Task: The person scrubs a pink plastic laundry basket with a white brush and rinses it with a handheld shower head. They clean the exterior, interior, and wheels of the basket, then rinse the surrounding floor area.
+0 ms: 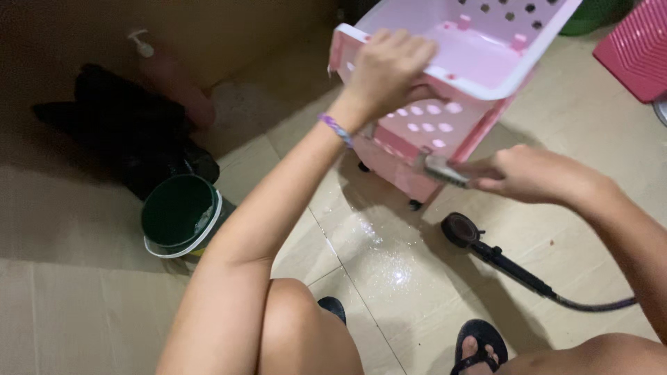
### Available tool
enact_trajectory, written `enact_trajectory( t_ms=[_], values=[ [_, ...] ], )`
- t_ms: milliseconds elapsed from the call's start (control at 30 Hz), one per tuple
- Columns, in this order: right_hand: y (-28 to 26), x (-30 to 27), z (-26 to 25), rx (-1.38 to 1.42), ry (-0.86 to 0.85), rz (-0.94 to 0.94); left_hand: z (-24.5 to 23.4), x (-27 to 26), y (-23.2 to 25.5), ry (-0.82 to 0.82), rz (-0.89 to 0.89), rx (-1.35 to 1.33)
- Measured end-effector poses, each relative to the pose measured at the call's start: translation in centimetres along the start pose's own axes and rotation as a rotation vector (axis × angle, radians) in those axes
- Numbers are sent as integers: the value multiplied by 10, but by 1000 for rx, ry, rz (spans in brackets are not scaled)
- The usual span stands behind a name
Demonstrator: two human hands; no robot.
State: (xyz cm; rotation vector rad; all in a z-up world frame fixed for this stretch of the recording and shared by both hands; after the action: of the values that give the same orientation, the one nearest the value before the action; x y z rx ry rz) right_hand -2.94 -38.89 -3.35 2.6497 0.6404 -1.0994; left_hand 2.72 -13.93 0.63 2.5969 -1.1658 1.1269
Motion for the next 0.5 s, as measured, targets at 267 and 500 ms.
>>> enact_trajectory(
  t_ms=[267,500],
  values=[
    [23,-28,43,552,-22,52,-21,-14,-34,30,41,-277],
    [-2,-3,92,819,326,-285,13,-45,-62,-51,-361,-544]
  ],
)
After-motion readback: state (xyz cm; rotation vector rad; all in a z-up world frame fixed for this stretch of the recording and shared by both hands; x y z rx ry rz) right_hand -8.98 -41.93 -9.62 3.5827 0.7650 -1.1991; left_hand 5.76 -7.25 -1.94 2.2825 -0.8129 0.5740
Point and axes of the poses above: each hand's wrist, its own x-axis towards the middle knuckle, its own z-axis out of the palm, y = z × x, the point moved 3 cm from there along x, towards the middle knuckle, and after that the axes turned 13 degrees about -y, right-handed, at the moved point
